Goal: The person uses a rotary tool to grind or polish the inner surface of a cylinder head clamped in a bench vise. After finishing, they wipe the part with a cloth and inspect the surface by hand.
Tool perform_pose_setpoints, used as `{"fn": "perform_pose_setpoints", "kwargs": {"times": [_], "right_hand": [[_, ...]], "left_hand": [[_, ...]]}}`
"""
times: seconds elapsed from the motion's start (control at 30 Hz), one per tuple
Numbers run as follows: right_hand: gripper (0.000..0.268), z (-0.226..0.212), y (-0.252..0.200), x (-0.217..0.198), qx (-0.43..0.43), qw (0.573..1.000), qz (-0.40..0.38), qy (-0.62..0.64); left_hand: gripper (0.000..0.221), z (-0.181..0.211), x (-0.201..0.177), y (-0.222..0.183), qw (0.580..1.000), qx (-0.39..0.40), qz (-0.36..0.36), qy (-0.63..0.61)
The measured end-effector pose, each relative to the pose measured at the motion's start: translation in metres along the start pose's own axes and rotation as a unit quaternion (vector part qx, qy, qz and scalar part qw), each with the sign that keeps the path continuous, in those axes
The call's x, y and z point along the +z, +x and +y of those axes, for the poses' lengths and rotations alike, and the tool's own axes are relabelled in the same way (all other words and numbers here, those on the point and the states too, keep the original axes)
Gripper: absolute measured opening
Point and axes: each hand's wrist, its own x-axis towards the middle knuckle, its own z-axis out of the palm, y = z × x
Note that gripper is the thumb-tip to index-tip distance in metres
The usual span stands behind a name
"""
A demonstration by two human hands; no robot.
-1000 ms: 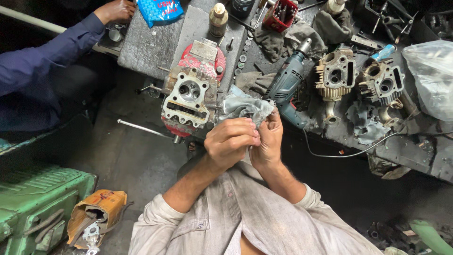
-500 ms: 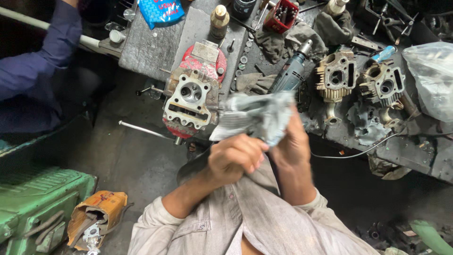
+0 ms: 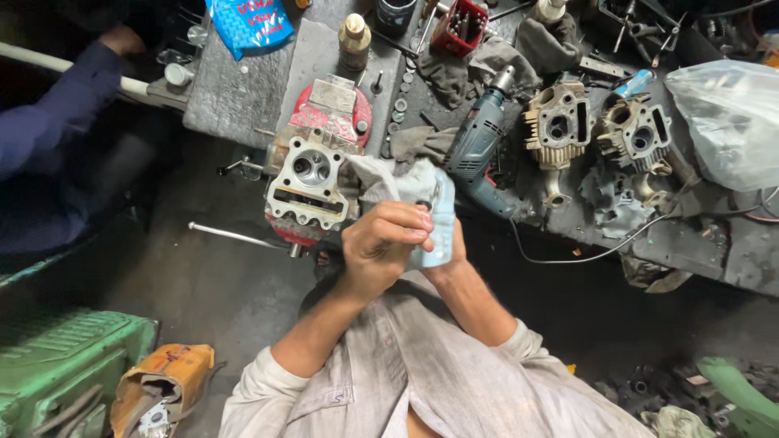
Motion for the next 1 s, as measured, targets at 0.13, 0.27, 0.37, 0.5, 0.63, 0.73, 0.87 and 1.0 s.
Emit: {"fn": "perform_pose_setpoints", "kwargs": {"times": [0.13,0.27,0.37,0.5,0.63,0.73,0.87,1.0], "right_hand": [[0.033,0.000,-0.009,0.032,-0.016,0.964,0.217,-0.155],[0.022,0.022,-0.012,0.054,-0.037,0.992,0.090,-0.081],[0.017,0.031,-0.016,0.060,-0.057,0.983,0.111,-0.132],[0.016,0.032,-0.020,0.061,-0.086,0.970,0.142,-0.176],[0.016,0.033,-0.017,0.060,-0.089,0.968,0.124,-0.200],[0.024,0.037,-0.010,0.065,0.052,0.991,-0.028,0.123],[0.031,0.027,0.001,0.085,0.093,0.954,-0.074,0.276],[0.054,0.007,0.002,0.109,0.050,0.980,0.081,-0.173]], "left_hand": [[0.022,-0.002,0.001,0.001,0.990,0.082,0.010,0.112],[0.025,-0.001,0.000,0.001,0.981,0.113,0.018,0.160],[0.029,0.000,0.000,0.001,0.979,0.118,0.010,0.166],[0.029,0.003,-0.007,0.003,0.978,0.116,-0.013,0.175],[0.023,0.004,-0.012,0.005,0.974,0.128,-0.072,0.171],[0.018,0.002,-0.014,0.004,0.974,0.122,-0.118,0.151],[0.013,-0.004,-0.024,0.007,0.945,0.162,-0.184,0.218],[0.021,-0.005,-0.037,0.012,0.889,0.161,-0.159,0.397]]}}
